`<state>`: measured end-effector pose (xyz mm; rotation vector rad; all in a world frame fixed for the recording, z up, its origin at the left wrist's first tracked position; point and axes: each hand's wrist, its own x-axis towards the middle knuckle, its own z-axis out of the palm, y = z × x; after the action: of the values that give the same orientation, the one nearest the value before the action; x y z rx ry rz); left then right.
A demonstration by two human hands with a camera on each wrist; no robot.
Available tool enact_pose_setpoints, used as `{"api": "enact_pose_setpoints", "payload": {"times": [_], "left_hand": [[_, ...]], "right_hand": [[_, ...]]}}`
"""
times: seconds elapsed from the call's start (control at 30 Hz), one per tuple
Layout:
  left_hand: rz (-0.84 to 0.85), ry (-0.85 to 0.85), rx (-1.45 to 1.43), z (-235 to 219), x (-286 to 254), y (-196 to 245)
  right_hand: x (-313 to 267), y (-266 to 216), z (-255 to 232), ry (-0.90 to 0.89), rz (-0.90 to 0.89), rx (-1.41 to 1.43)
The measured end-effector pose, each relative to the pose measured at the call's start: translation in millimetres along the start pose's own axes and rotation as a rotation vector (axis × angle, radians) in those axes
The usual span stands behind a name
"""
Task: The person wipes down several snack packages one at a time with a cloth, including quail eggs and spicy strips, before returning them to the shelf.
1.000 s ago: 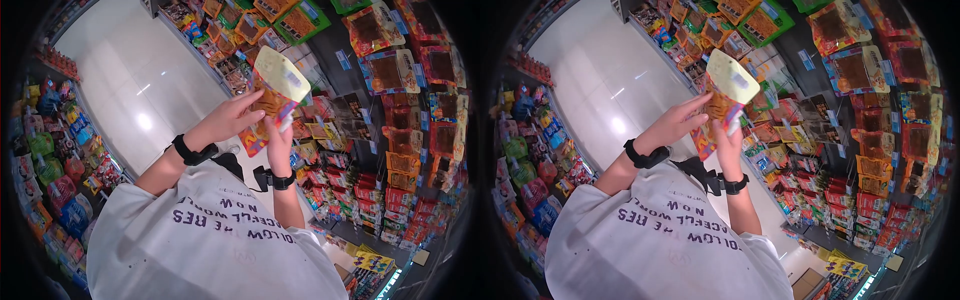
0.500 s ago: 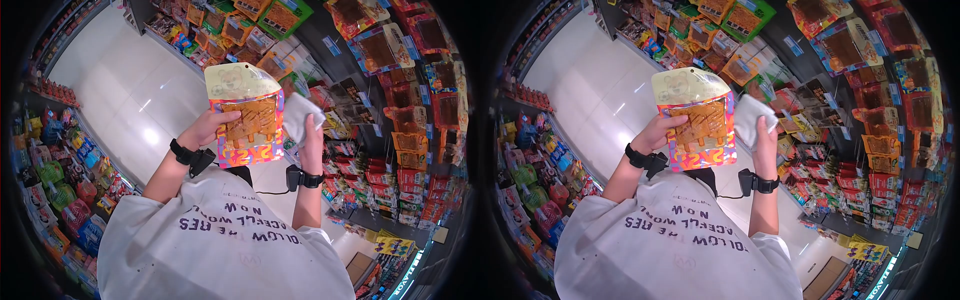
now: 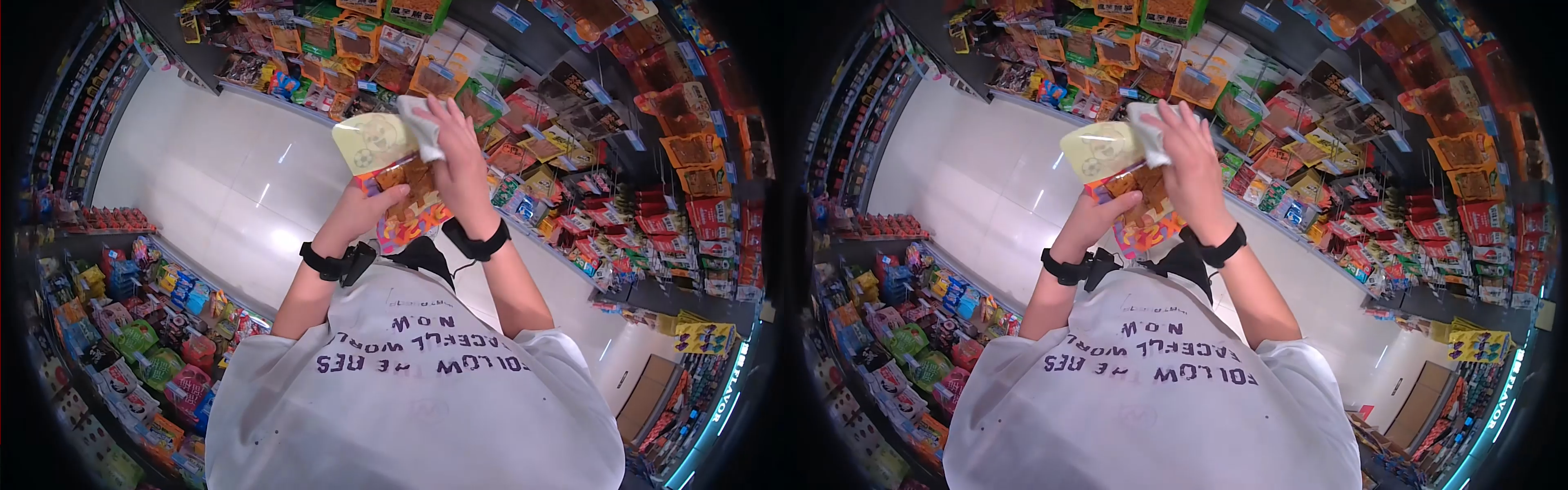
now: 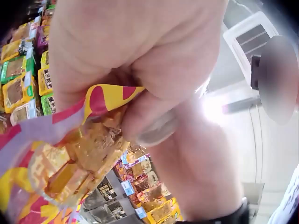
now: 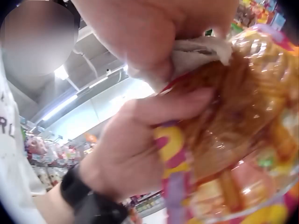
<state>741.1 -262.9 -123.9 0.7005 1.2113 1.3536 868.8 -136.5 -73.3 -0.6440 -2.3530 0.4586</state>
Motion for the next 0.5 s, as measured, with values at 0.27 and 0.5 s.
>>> {"api": "enact_pose_setpoints", "payload": {"times": [0.27, 0.5], "left_hand": [[-0.006, -0.036, -1.031, -32.1, 19.8, -20.2], [0.147, -0.061, -1.078, -30.1, 27.9, 0.3]], "right_hand": [[-35.5, -40.1, 13.0, -0.223, -0.184, -0.055], [-28.5, -8.1, -4.4, -0.002, 0.176, 0.307]]}}
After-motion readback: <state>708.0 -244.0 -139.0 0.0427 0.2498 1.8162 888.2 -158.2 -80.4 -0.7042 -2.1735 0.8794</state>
